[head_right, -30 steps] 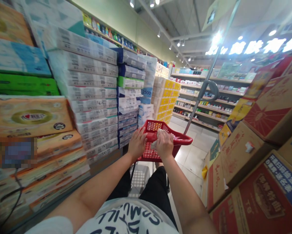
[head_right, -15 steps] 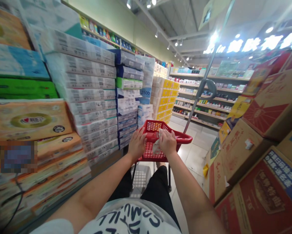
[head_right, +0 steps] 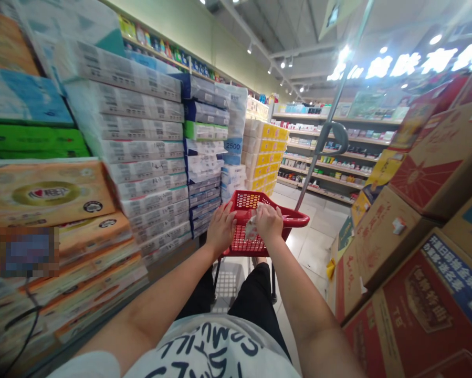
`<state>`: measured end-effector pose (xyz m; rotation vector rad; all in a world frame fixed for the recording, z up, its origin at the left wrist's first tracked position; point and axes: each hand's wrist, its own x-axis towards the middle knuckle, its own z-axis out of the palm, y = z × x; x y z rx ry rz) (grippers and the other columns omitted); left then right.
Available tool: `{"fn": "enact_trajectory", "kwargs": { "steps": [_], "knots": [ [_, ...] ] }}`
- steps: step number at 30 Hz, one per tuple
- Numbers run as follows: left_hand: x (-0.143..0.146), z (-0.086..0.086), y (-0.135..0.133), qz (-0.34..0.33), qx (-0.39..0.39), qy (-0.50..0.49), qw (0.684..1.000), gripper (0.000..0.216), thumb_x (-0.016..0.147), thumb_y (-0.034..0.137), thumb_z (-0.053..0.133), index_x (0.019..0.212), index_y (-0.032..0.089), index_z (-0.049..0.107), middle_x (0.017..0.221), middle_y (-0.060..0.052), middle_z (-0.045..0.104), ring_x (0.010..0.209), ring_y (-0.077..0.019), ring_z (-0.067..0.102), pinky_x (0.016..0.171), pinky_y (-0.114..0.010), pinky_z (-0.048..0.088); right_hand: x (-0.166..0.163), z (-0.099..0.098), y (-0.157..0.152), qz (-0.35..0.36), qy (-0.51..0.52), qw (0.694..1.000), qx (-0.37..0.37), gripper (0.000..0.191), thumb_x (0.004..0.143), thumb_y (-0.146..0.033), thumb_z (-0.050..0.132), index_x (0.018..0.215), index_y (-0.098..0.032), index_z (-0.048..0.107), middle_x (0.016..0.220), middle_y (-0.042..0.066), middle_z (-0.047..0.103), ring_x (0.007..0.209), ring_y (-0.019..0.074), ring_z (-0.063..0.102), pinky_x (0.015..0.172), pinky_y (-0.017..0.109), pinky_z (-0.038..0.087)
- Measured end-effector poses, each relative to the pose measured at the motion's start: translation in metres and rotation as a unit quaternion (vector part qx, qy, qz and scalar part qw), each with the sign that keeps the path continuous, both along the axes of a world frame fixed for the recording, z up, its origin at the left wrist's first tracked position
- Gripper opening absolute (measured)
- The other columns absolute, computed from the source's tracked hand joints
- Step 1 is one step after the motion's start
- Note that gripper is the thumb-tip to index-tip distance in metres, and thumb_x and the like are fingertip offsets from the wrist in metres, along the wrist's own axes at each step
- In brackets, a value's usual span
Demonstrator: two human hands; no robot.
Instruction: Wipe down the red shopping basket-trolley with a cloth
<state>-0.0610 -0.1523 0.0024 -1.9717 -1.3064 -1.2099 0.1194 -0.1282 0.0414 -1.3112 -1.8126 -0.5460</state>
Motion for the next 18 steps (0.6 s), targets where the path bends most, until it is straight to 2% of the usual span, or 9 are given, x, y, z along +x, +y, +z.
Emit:
{"fn": "enact_trajectory", "kwargs": {
  "steps": [2, 4, 7, 9, 13, 14, 18],
  "knots": [
    [0.000, -0.001, 0.000, -0.003, 0.004, 0.002, 1.000, 0.025, 0.095, 0.023, 0.042, 0.118, 0.019, 0.053, 0.147, -0.011, 0.043, 0.143, -0.0271, 0.026, 0.113, -0.053, 0.032, 0.002, -0.007, -0.002, 0.019, 0.007, 0.998, 0.058, 0.038, 0.098, -0.024, 0.033, 0.119, -0.016, 0.063, 0.120, 0.010, 0.067, 0.114, 0.0192, 0.058, 0.106, 0.036, 0.030],
    [-0.001, -0.002, 0.000, -0.004, 0.009, -0.001, 1.000, 0.025, 0.095, 0.023, 0.043, 0.117, 0.020, 0.053, 0.147, -0.010, 0.043, 0.143, -0.0273, 0.026, 0.113, -0.053, 0.033, 0.004, -0.010, -0.003, 0.036, -0.004, 0.996, 0.077, 0.037, 0.097, -0.022, 0.034, 0.119, -0.016, 0.063, 0.120, 0.009, 0.067, 0.114, 0.0187, 0.058, 0.106, 0.036, 0.030],
    [0.000, -0.003, 0.000, -0.002, 0.015, -0.005, 1.000, 0.026, 0.095, 0.023, 0.043, 0.119, 0.020, 0.052, 0.147, -0.010, 0.044, 0.143, -0.0279, 0.026, 0.113, -0.054, 0.033, 0.005, -0.003, -0.002, 0.025, -0.020, 0.999, 0.031, 0.033, 0.095, -0.023, 0.039, 0.098, -0.018, 0.071, 0.098, 0.007, 0.074, 0.094, 0.0186, 0.065, 0.099, 0.034, 0.035],
    [0.000, -0.002, 0.000, 0.000, 0.015, -0.004, 1.000, 0.026, 0.095, 0.023, 0.044, 0.119, 0.020, 0.052, 0.146, -0.010, 0.045, 0.143, -0.0279, 0.026, 0.113, -0.053, 0.033, 0.004, 0.000, -0.002, 0.013, -0.018, 1.000, 0.012, 0.033, 0.095, -0.024, 0.040, 0.091, -0.018, 0.072, 0.091, 0.007, 0.074, 0.088, 0.0185, 0.066, 0.095, 0.033, 0.037],
    [0.000, -0.002, 0.000, 0.000, 0.009, 0.002, 1.000, 0.025, 0.095, 0.022, 0.044, 0.118, 0.019, 0.053, 0.146, -0.011, 0.045, 0.143, -0.0271, 0.027, 0.114, -0.052, 0.032, 0.001, -0.006, -0.003, 0.024, -0.004, 0.996, 0.082, 0.035, 0.097, -0.022, 0.036, 0.116, -0.016, 0.065, 0.117, 0.009, 0.069, 0.110, 0.0198, 0.060, 0.103, 0.036, 0.031],
    [0.000, -0.002, 0.000, 0.000, 0.010, 0.001, 1.000, 0.024, 0.095, 0.022, 0.044, 0.117, 0.019, 0.053, 0.146, -0.010, 0.044, 0.143, -0.0270, 0.027, 0.114, -0.052, 0.032, 0.000, -0.007, -0.003, 0.022, -0.002, 0.996, 0.088, 0.036, 0.096, -0.022, 0.036, 0.118, -0.016, 0.064, 0.117, 0.009, 0.069, 0.110, 0.0198, 0.060, 0.104, 0.036, 0.031],
    [0.000, -0.001, 0.000, -0.003, 0.016, -0.003, 1.000, 0.023, 0.095, 0.023, 0.044, 0.116, 0.020, 0.054, 0.146, -0.010, 0.045, 0.143, -0.0272, 0.028, 0.113, -0.052, 0.032, 0.000, 0.004, 0.000, -0.015, -0.024, 1.000, 0.002, 0.036, 0.096, -0.026, 0.039, 0.088, -0.017, 0.073, 0.086, 0.008, 0.074, 0.082, 0.0187, 0.066, 0.100, 0.035, 0.033]
  ]
}}
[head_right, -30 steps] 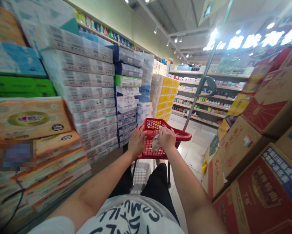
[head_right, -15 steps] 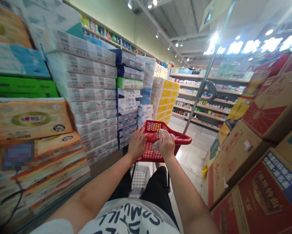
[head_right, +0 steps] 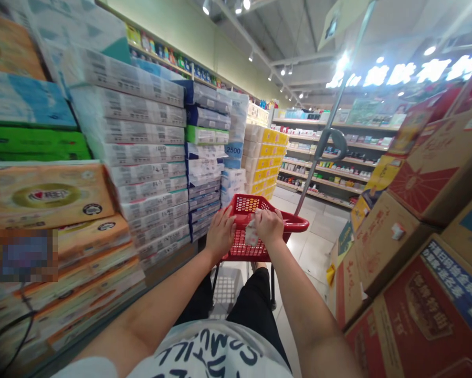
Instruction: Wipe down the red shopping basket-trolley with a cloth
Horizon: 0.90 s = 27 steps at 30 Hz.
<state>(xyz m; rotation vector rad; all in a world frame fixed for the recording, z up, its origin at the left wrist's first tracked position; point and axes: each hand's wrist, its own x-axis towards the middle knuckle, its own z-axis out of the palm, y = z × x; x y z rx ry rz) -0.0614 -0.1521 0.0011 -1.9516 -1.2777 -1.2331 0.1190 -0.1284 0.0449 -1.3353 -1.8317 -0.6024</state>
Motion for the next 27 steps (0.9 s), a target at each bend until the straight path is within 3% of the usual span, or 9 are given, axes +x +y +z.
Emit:
{"fn": "enact_trajectory", "kwargs": {
  "steps": [2, 5, 7, 12, 16, 18, 22, 24, 27],
  "knots": [
    [0.000, 0.001, -0.001, 0.002, -0.004, 0.000, 1.000, 0.023, 0.095, 0.023, 0.044, 0.115, 0.019, 0.054, 0.146, -0.011, 0.044, 0.142, -0.0274, 0.029, 0.113, -0.052, 0.033, 0.000, 0.002, 0.001, -0.006, 0.000, 1.000, -0.021, 0.037, 0.097, -0.027, 0.038, 0.088, -0.017, 0.072, 0.086, 0.008, 0.074, 0.083, 0.0186, 0.066, 0.100, 0.036, 0.033],
    [0.000, 0.001, -0.001, 0.004, -0.010, 0.003, 1.000, 0.023, 0.095, 0.023, 0.044, 0.115, 0.019, 0.054, 0.146, -0.011, 0.045, 0.142, -0.0272, 0.029, 0.113, -0.051, 0.033, 0.000, -0.007, -0.002, 0.013, 0.029, 0.999, 0.040, 0.037, 0.098, -0.026, 0.035, 0.114, -0.016, 0.066, 0.114, 0.009, 0.070, 0.107, 0.0197, 0.062, 0.105, 0.037, 0.029],
    [0.000, 0.000, -0.001, 0.004, -0.006, 0.005, 1.000, 0.023, 0.095, 0.022, 0.044, 0.116, 0.019, 0.054, 0.145, -0.011, 0.045, 0.142, -0.0272, 0.029, 0.114, -0.051, 0.032, 0.002, -0.013, -0.003, 0.031, 0.031, 0.996, 0.072, 0.038, 0.097, -0.024, 0.034, 0.120, -0.016, 0.063, 0.121, 0.009, 0.067, 0.114, 0.0195, 0.058, 0.107, 0.037, 0.027],
    [0.000, -0.001, -0.001, 0.007, 0.005, 0.006, 1.000, 0.026, 0.095, 0.022, 0.044, 0.118, 0.019, 0.053, 0.147, -0.011, 0.044, 0.143, -0.0280, 0.028, 0.113, -0.052, 0.033, 0.004, -0.006, -0.001, 0.015, 0.016, 1.000, -0.002, 0.034, 0.096, -0.026, 0.039, 0.096, -0.018, 0.072, 0.095, 0.006, 0.074, 0.091, 0.0187, 0.066, 0.107, 0.039, 0.026],
    [0.001, 0.000, -0.001, 0.008, -0.007, 0.007, 1.000, 0.024, 0.095, 0.023, 0.044, 0.117, 0.019, 0.054, 0.146, -0.011, 0.045, 0.142, -0.0277, 0.029, 0.113, -0.051, 0.033, 0.001, -0.012, -0.004, 0.001, 0.044, 0.998, 0.040, 0.037, 0.098, -0.025, 0.034, 0.116, -0.018, 0.065, 0.118, 0.008, 0.068, 0.111, 0.0207, 0.059, 0.107, 0.040, 0.024],
    [0.001, 0.000, -0.001, 0.007, -0.008, 0.008, 1.000, 0.023, 0.095, 0.022, 0.044, 0.114, 0.018, 0.055, 0.145, -0.011, 0.046, 0.142, -0.0276, 0.029, 0.114, -0.051, 0.032, 0.002, -0.013, -0.005, 0.005, 0.039, 0.997, 0.063, 0.038, 0.098, -0.024, 0.033, 0.120, -0.017, 0.063, 0.120, 0.009, 0.067, 0.114, 0.0207, 0.058, 0.107, 0.039, 0.025],
    [0.001, 0.001, -0.002, 0.005, -0.008, 0.006, 1.000, 0.022, 0.094, 0.022, 0.045, 0.113, 0.019, 0.055, 0.145, -0.011, 0.045, 0.142, -0.0275, 0.028, 0.114, -0.051, 0.032, 0.006, 0.004, -0.002, -0.017, -0.003, 1.000, -0.022, 0.039, 0.096, -0.027, 0.036, 0.085, -0.017, 0.071, 0.088, 0.009, 0.074, 0.085, 0.0196, 0.065, 0.096, 0.035, 0.033],
    [0.001, 0.002, -0.003, 0.007, -0.014, 0.008, 1.000, 0.022, 0.095, 0.023, 0.044, 0.113, 0.018, 0.055, 0.146, -0.012, 0.044, 0.142, -0.0275, 0.029, 0.113, -0.051, 0.032, 0.007, 0.009, 0.001, -0.036, -0.007, 0.998, -0.059, 0.041, 0.096, -0.028, 0.036, 0.078, -0.017, 0.071, 0.082, 0.009, 0.073, 0.080, 0.0196, 0.065, 0.093, 0.035, 0.034],
    [0.001, 0.002, -0.003, 0.008, -0.019, 0.010, 1.000, 0.022, 0.095, 0.022, 0.043, 0.114, 0.019, 0.054, 0.146, -0.011, 0.044, 0.142, -0.0272, 0.030, 0.113, -0.051, 0.033, 0.005, 0.000, -0.001, -0.020, 0.026, 0.999, -0.010, 0.038, 0.097, -0.027, 0.033, 0.103, -0.016, 0.069, 0.105, 0.010, 0.072, 0.101, 0.0211, 0.063, 0.098, 0.036, 0.032]
  ]
}}
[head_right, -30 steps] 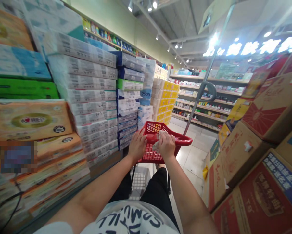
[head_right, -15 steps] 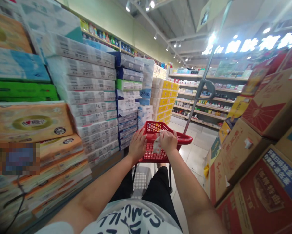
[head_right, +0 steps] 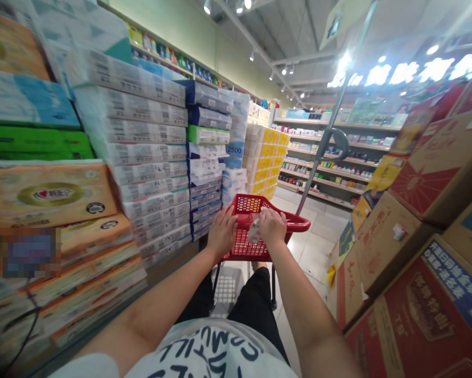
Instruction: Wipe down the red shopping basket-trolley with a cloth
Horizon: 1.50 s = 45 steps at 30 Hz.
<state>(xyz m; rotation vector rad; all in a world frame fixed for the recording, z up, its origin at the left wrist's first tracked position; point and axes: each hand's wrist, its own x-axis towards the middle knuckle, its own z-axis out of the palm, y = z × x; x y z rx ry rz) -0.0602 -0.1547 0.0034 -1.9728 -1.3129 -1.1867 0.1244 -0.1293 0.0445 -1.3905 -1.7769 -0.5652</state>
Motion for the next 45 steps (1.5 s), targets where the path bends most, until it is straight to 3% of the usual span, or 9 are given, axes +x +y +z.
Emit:
{"fn": "enact_trajectory", "kwargs": {
  "steps": [3, 9, 14, 19, 25, 30, 32, 39, 45],
  "knots": [
    [-0.001, -0.002, 0.000, -0.003, 0.003, -0.003, 1.000, 0.022, 0.095, 0.023, 0.043, 0.114, 0.020, 0.054, 0.146, -0.010, 0.045, 0.142, -0.0268, 0.029, 0.114, -0.052, 0.032, 0.001, -0.011, -0.003, 0.035, 0.010, 0.997, 0.061, 0.038, 0.097, -0.024, 0.033, 0.120, -0.017, 0.063, 0.122, 0.010, 0.066, 0.116, 0.0204, 0.057, 0.106, 0.037, 0.027],
    [0.000, 0.000, 0.001, -0.001, -0.005, -0.006, 1.000, 0.023, 0.095, 0.023, 0.043, 0.115, 0.020, 0.054, 0.147, -0.010, 0.044, 0.143, -0.0272, 0.028, 0.114, -0.052, 0.032, 0.005, -0.001, 0.002, 0.014, -0.001, 0.999, -0.048, 0.036, 0.097, -0.027, 0.036, 0.098, -0.019, 0.071, 0.100, 0.007, 0.073, 0.096, 0.0208, 0.064, 0.104, 0.039, 0.027],
    [0.001, 0.000, 0.002, -0.004, 0.000, -0.004, 1.000, 0.024, 0.095, 0.023, 0.042, 0.116, 0.019, 0.054, 0.146, -0.011, 0.045, 0.143, -0.0271, 0.027, 0.114, -0.052, 0.031, 0.000, -0.005, -0.003, 0.001, 0.017, 0.999, 0.032, 0.038, 0.097, -0.026, 0.033, 0.120, -0.016, 0.063, 0.119, 0.009, 0.067, 0.112, 0.0216, 0.058, 0.106, 0.038, 0.025],
    [0.000, -0.001, 0.001, -0.015, 0.008, -0.017, 1.000, 0.024, 0.095, 0.024, 0.042, 0.116, 0.020, 0.054, 0.147, -0.011, 0.043, 0.143, -0.0266, 0.028, 0.114, -0.054, 0.031, -0.002, 0.012, -0.003, -0.032, -0.032, 0.997, -0.070, 0.040, 0.096, -0.030, 0.037, 0.078, -0.018, 0.071, 0.085, 0.009, 0.073, 0.081, 0.0200, 0.064, 0.100, 0.039, 0.029],
    [-0.001, -0.002, 0.001, -0.014, 0.005, -0.014, 1.000, 0.025, 0.095, 0.022, 0.043, 0.117, 0.019, 0.054, 0.147, -0.011, 0.044, 0.143, -0.0268, 0.027, 0.114, -0.054, 0.031, -0.007, -0.008, -0.006, -0.012, 0.007, 0.999, 0.038, 0.038, 0.097, -0.027, 0.033, 0.119, -0.016, 0.062, 0.121, 0.011, 0.066, 0.115, 0.0228, 0.055, 0.105, 0.039, 0.026],
    [-0.001, -0.002, 0.001, -0.010, 0.003, -0.016, 1.000, 0.024, 0.095, 0.022, 0.044, 0.116, 0.020, 0.054, 0.148, -0.011, 0.043, 0.143, -0.0268, 0.028, 0.114, -0.053, 0.032, -0.007, 0.012, -0.004, -0.042, -0.058, 0.994, -0.078, 0.036, 0.095, -0.026, 0.038, 0.082, -0.016, 0.070, 0.086, 0.011, 0.073, 0.084, 0.0203, 0.064, 0.097, 0.038, 0.031],
    [-0.001, -0.001, 0.001, -0.009, 0.000, -0.012, 1.000, 0.024, 0.095, 0.023, 0.044, 0.116, 0.019, 0.054, 0.147, -0.011, 0.043, 0.143, -0.0272, 0.028, 0.114, -0.053, 0.032, -0.008, 0.023, -0.002, -0.047, -0.053, 0.990, -0.118, 0.035, 0.095, -0.026, 0.039, 0.079, -0.017, 0.069, 0.088, 0.011, 0.073, 0.086, 0.0205, 0.064, 0.093, 0.038, 0.032],
    [-0.001, -0.004, -0.003, -0.010, 0.009, -0.012, 1.000, 0.025, 0.095, 0.022, 0.043, 0.118, 0.020, 0.053, 0.148, -0.010, 0.043, 0.143, -0.0261, 0.027, 0.114, -0.053, 0.030, -0.011, 0.025, -0.002, -0.057, -0.060, 0.991, -0.102, 0.039, 0.094, -0.027, 0.038, 0.073, -0.017, 0.069, 0.082, 0.010, 0.073, 0.076, 0.0199, 0.065, 0.097, 0.041, 0.032],
    [-0.003, -0.004, -0.003, -0.013, 0.009, -0.020, 1.000, 0.025, 0.095, 0.023, 0.042, 0.118, 0.021, 0.053, 0.147, -0.009, 0.044, 0.142, -0.0263, 0.029, 0.113, -0.053, 0.032, -0.009, -0.016, -0.012, 0.010, -0.029, 0.998, 0.055, 0.038, 0.095, -0.025, 0.037, 0.122, -0.015, 0.062, 0.121, 0.012, 0.065, 0.113, 0.0231, 0.057, 0.107, 0.043, 0.027]
  ]
}}
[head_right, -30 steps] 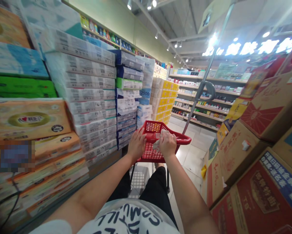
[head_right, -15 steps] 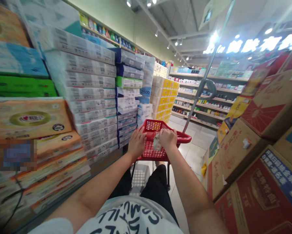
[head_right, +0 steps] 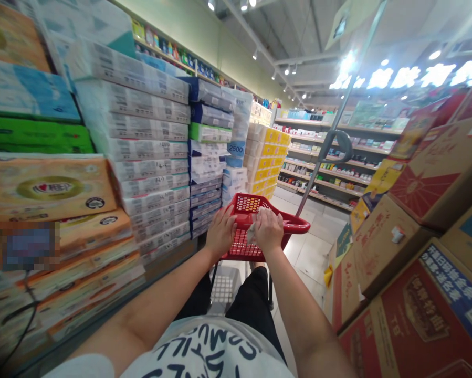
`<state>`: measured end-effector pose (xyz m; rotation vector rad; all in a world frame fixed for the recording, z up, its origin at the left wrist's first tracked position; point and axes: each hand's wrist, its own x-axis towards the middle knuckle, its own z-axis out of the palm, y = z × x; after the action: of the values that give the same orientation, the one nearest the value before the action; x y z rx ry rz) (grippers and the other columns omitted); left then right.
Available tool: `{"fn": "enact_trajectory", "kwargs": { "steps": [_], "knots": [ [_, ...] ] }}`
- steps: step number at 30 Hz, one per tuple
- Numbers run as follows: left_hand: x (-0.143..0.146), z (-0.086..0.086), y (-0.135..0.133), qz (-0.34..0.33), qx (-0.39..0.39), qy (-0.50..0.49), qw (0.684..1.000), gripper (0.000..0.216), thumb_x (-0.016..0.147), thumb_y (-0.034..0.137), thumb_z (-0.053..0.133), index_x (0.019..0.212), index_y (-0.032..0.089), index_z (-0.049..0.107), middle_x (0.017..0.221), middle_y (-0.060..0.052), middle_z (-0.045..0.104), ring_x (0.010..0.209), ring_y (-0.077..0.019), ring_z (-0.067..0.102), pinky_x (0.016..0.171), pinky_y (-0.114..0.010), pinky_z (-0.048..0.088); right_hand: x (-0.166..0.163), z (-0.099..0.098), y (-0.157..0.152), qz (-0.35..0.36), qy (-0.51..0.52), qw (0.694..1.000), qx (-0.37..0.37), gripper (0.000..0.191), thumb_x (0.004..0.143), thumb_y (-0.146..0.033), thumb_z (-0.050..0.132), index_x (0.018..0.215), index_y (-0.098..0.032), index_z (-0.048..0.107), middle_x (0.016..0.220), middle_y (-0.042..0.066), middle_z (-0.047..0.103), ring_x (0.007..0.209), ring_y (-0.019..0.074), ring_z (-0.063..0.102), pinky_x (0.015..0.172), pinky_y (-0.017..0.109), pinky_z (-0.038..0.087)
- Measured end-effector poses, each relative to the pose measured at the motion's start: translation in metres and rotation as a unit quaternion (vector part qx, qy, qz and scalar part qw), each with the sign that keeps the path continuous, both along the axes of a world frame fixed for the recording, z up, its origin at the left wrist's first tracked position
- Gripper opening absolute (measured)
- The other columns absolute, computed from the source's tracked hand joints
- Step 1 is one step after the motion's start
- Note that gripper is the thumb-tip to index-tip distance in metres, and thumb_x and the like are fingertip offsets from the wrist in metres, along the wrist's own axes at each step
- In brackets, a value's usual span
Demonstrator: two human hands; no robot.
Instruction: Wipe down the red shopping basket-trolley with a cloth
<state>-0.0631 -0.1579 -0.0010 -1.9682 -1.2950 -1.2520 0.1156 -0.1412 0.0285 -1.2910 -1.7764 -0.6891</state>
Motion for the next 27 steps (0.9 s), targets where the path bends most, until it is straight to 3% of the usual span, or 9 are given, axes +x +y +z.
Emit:
{"fn": "enact_trajectory", "kwargs": {
  "steps": [3, 8, 10, 13, 15, 18, 20, 24, 27],
  "knots": [
    [0.000, 0.001, 0.002, -0.003, 0.001, 0.000, 1.000, 0.025, 0.095, 0.022, 0.043, 0.118, 0.021, 0.053, 0.147, -0.010, 0.044, 0.143, -0.0267, 0.028, 0.114, -0.054, 0.031, 0.004, -0.005, -0.004, 0.024, -0.011, 0.999, 0.031, 0.039, 0.095, -0.023, 0.036, 0.125, -0.015, 0.059, 0.126, 0.012, 0.063, 0.120, 0.0231, 0.052, 0.108, 0.042, 0.026],
    [0.002, 0.003, 0.002, 0.002, -0.003, 0.007, 1.000, 0.025, 0.094, 0.022, 0.044, 0.116, 0.019, 0.054, 0.146, -0.012, 0.045, 0.143, -0.0270, 0.027, 0.115, -0.053, 0.030, 0.005, 0.027, 0.005, -0.033, -0.005, 0.995, -0.099, 0.042, 0.098, -0.028, 0.032, 0.081, -0.018, 0.070, 0.084, 0.008, 0.073, 0.082, 0.0197, 0.064, 0.101, 0.040, 0.029],
    [0.002, 0.003, 0.001, 0.000, -0.007, 0.005, 1.000, 0.025, 0.094, 0.022, 0.045, 0.117, 0.019, 0.054, 0.146, -0.011, 0.045, 0.143, -0.0267, 0.028, 0.115, -0.052, 0.030, 0.004, 0.029, 0.007, -0.039, 0.013, 0.993, -0.113, 0.041, 0.098, -0.029, 0.032, 0.086, -0.019, 0.070, 0.092, 0.008, 0.073, 0.088, 0.0206, 0.064, 0.100, 0.041, 0.029],
    [0.002, 0.003, 0.000, -0.004, -0.015, 0.000, 1.000, 0.026, 0.094, 0.021, 0.044, 0.118, 0.021, 0.054, 0.147, -0.010, 0.044, 0.142, -0.0258, 0.030, 0.114, -0.053, 0.031, 0.005, 0.016, 0.006, -0.013, 0.028, 0.998, -0.048, 0.037, 0.097, -0.027, 0.032, 0.113, -0.019, 0.065, 0.117, 0.008, 0.068, 0.111, 0.0212, 0.059, 0.103, 0.038, 0.027],
    [0.002, 0.004, -0.001, -0.005, -0.016, 0.001, 1.000, 0.027, 0.094, 0.021, 0.044, 0.118, 0.021, 0.053, 0.147, -0.010, 0.044, 0.142, -0.0257, 0.030, 0.114, -0.054, 0.031, 0.008, 0.010, 0.005, 0.004, 0.012, 1.000, -0.014, 0.037, 0.096, -0.025, 0.034, 0.116, -0.017, 0.064, 0.118, 0.009, 0.068, 0.111, 0.0204, 0.059, 0.105, 0.037, 0.026],
    [0.003, 0.004, -0.003, -0.003, -0.012, 0.005, 1.000, 0.027, 0.093, 0.022, 0.044, 0.119, 0.020, 0.053, 0.147, -0.011, 0.044, 0.142, -0.0262, 0.029, 0.114, -0.053, 0.030, 0.013, 0.015, 0.008, -0.007, -0.014, 0.999, -0.034, 0.037, 0.095, -0.026, 0.037, 0.087, -0.017, 0.072, 0.089, 0.008, 0.074, 0.087, 0.0197, 0.065, 0.103, 0.037, 0.028],
    [0.004, 0.004, -0.004, 0.001, -0.016, 0.007, 1.000, 0.027, 0.094, 0.023, 0.044, 0.120, 0.020, 0.053, 0.147, -0.011, 0.044, 0.143, -0.0268, 0.028, 0.114, -0.053, 0.031, 0.014, 0.018, 0.010, -0.018, -0.008, 0.999, -0.041, 0.039, 0.095, -0.027, 0.037, 0.079, -0.017, 0.071, 0.082, 0.008, 0.073, 0.081, 0.0198, 0.065, 0.102, 0.037, 0.030],
    [0.003, 0.004, -0.003, 0.007, -0.023, 0.012, 1.000, 0.026, 0.095, 0.023, 0.042, 0.118, 0.019, 0.053, 0.147, -0.011, 0.044, 0.142, -0.0272, 0.030, 0.113, -0.052, 0.032, 0.012, 0.005, 0.005, 0.024, 0.022, 0.999, 0.026, 0.036, 0.096, -0.024, 0.035, 0.115, -0.016, 0.065, 0.116, 0.010, 0.068, 0.113, 0.0209, 0.058, 0.103, 0.037, 0.029],
    [0.001, 0.003, 0.000, 0.006, -0.009, 0.014, 1.000, 0.025, 0.095, 0.023, 0.042, 0.116, 0.019, 0.054, 0.146, -0.011, 0.045, 0.142, -0.0270, 0.029, 0.114, -0.052, 0.031, 0.013, 0.002, 0.005, 0.048, 0.008, 0.999, 0.017, 0.037, 0.096, -0.023, 0.034, 0.117, -0.016, 0.063, 0.119, 0.009, 0.067, 0.115, 0.0200, 0.057, 0.105, 0.037, 0.028]
  ]
}}
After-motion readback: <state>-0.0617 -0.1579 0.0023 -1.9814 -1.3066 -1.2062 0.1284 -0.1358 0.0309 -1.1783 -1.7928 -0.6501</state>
